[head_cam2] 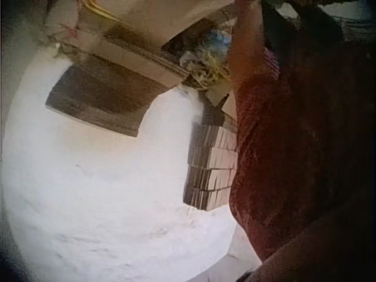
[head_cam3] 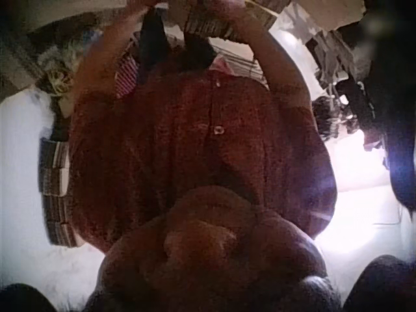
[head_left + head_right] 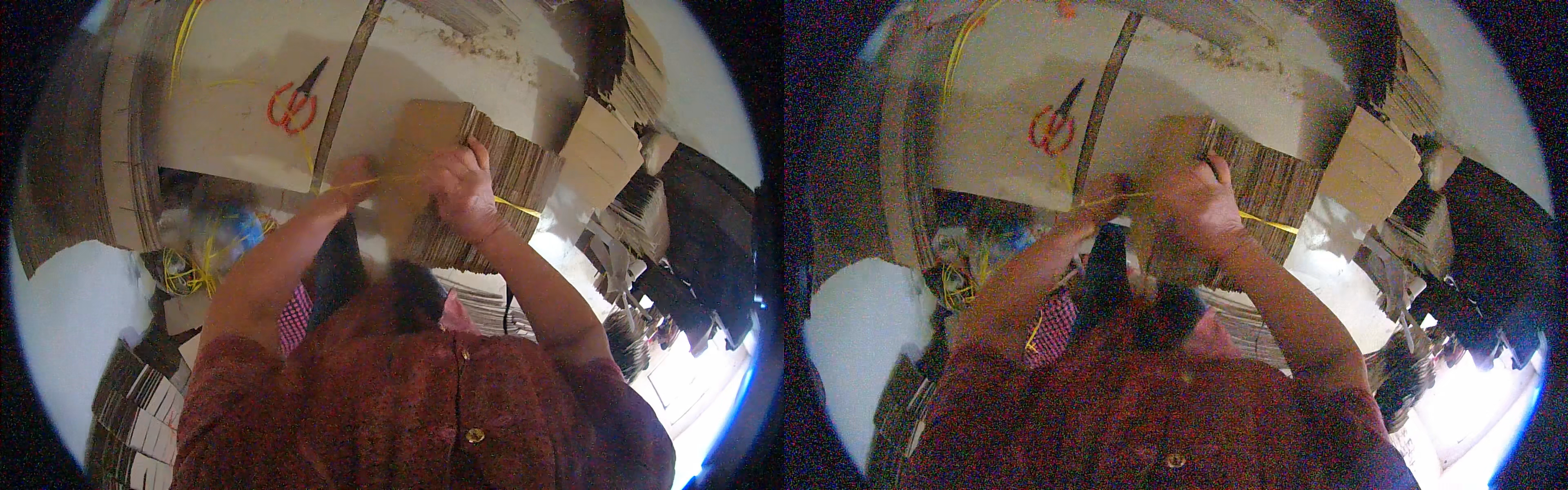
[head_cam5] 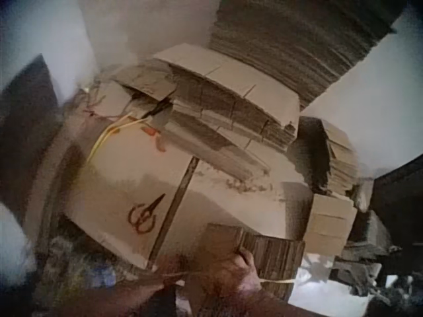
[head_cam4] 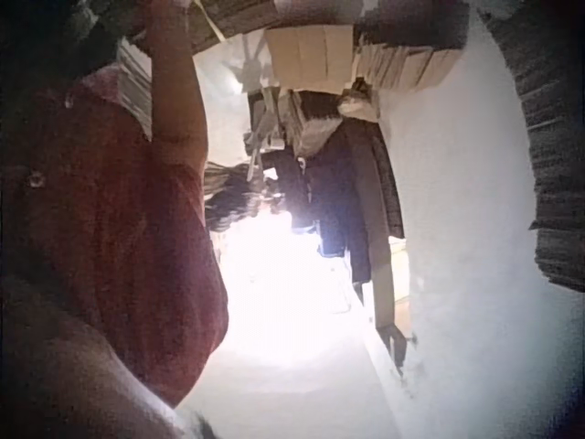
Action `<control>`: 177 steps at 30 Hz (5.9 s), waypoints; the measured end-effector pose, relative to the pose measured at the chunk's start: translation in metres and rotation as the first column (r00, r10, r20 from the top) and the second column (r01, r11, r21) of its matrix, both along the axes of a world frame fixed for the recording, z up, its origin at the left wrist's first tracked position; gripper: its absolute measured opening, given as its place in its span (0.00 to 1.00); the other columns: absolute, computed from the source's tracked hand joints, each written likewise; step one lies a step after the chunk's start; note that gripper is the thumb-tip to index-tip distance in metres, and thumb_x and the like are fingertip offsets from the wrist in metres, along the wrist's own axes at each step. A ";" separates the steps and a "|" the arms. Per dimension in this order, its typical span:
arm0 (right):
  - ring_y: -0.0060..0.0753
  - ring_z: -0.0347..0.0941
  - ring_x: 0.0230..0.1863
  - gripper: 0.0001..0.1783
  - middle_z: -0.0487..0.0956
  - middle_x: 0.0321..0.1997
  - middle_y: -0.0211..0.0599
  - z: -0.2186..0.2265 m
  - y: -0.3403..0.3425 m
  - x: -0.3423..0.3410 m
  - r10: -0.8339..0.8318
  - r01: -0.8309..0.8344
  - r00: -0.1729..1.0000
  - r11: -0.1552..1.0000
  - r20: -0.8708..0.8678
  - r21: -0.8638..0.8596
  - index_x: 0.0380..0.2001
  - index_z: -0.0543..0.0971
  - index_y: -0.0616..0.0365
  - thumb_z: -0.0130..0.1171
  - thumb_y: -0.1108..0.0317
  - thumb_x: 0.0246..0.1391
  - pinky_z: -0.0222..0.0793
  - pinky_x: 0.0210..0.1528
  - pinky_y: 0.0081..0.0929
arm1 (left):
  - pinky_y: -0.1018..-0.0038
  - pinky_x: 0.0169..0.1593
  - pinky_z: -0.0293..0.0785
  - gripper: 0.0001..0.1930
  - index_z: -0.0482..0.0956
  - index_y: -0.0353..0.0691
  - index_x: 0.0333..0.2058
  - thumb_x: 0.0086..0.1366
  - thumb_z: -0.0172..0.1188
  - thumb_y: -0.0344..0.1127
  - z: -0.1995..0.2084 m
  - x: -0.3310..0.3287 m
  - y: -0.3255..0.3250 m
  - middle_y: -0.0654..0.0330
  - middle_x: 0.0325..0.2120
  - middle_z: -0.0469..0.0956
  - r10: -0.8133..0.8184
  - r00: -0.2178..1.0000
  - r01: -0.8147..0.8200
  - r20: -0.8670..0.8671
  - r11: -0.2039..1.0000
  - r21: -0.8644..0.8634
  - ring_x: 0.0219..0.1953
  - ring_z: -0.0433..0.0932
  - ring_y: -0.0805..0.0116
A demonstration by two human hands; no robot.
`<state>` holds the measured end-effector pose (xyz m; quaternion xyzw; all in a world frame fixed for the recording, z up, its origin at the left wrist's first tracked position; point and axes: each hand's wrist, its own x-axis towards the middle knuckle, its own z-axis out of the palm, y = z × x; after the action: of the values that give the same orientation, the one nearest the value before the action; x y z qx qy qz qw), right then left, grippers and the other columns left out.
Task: The person gathers flat cardboard pieces, stacks them, and ties the stack with a yellow plastic strap. They repeat this process to create multiple bundles, then place the finished bundles on the floor.
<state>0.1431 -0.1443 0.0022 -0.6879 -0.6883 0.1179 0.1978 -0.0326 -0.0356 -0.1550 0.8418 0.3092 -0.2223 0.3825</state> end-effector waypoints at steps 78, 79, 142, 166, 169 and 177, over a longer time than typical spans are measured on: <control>0.41 0.74 0.37 0.09 0.77 0.33 0.40 -0.012 0.006 -0.025 -0.184 0.251 0.927 0.951 -0.326 0.179 0.32 0.75 0.56 0.59 0.74 0.42 0.54 0.58 0.46 | 0.67 0.32 0.72 0.14 0.78 0.31 0.26 0.45 0.65 0.37 0.165 0.025 -0.035 0.50 0.21 0.77 0.702 0.675 -0.599 0.227 0.701 -0.387 0.27 0.78 0.58; 0.41 0.74 0.36 0.09 0.77 0.32 0.40 -0.012 0.006 -0.025 -0.187 0.258 0.924 0.948 -0.334 0.183 0.32 0.75 0.57 0.59 0.74 0.42 0.55 0.57 0.46 | 0.67 0.32 0.71 0.14 0.77 0.31 0.26 0.45 0.64 0.37 0.165 0.025 -0.035 0.49 0.20 0.76 0.681 0.696 -0.584 0.227 0.721 -0.372 0.27 0.77 0.57; 0.34 0.72 0.38 0.04 0.75 0.30 0.37 0.015 -0.011 -0.025 -0.385 0.523 0.552 0.851 -0.740 -0.053 0.26 0.75 0.64 0.53 0.75 0.50 0.68 0.42 0.28 | 0.70 0.36 0.68 0.06 0.73 0.43 0.27 0.59 0.50 0.37 0.120 0.040 -0.022 0.64 0.29 0.75 0.917 0.167 -0.185 -0.364 -0.333 -0.925 0.33 0.72 0.69; 0.18 0.59 0.19 0.15 0.68 0.16 0.27 0.008 -0.025 -0.026 -0.433 0.566 -0.173 0.691 -0.885 -0.449 0.16 0.70 0.58 0.51 0.67 0.55 0.57 0.24 0.19 | 0.68 0.43 0.71 0.13 0.73 0.40 0.34 0.58 0.52 0.43 0.157 0.038 -0.007 0.60 0.36 0.76 -0.217 0.964 0.214 -0.151 0.976 -0.039 0.38 0.75 0.63; 0.17 0.59 0.18 0.16 0.68 0.15 0.25 0.004 -0.027 -0.027 -0.459 0.601 -0.037 0.700 -0.888 -0.386 0.14 0.69 0.58 0.52 0.66 0.55 0.57 0.23 0.18 | 0.67 0.43 0.71 0.11 0.73 0.39 0.31 0.59 0.50 0.41 0.164 0.022 -0.013 0.58 0.34 0.76 0.595 0.784 -0.406 0.176 0.706 -0.580 0.37 0.75 0.61; 0.14 0.52 0.15 0.18 0.63 0.12 0.21 0.011 -0.018 -0.032 -0.428 0.588 -0.230 0.655 -0.874 -0.475 0.10 0.66 0.53 0.53 0.68 0.51 0.47 0.18 0.17 | 0.70 0.43 0.73 0.17 0.75 0.39 0.34 0.52 0.57 0.47 0.092 0.073 -0.047 0.57 0.34 0.77 0.678 0.720 -0.668 0.145 0.735 -0.120 0.40 0.76 0.62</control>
<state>0.1108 -0.1625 0.0134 -0.6173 -0.0172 0.4095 0.6715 0.0402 -0.0830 -0.0627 0.6768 0.5514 -0.0005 0.4877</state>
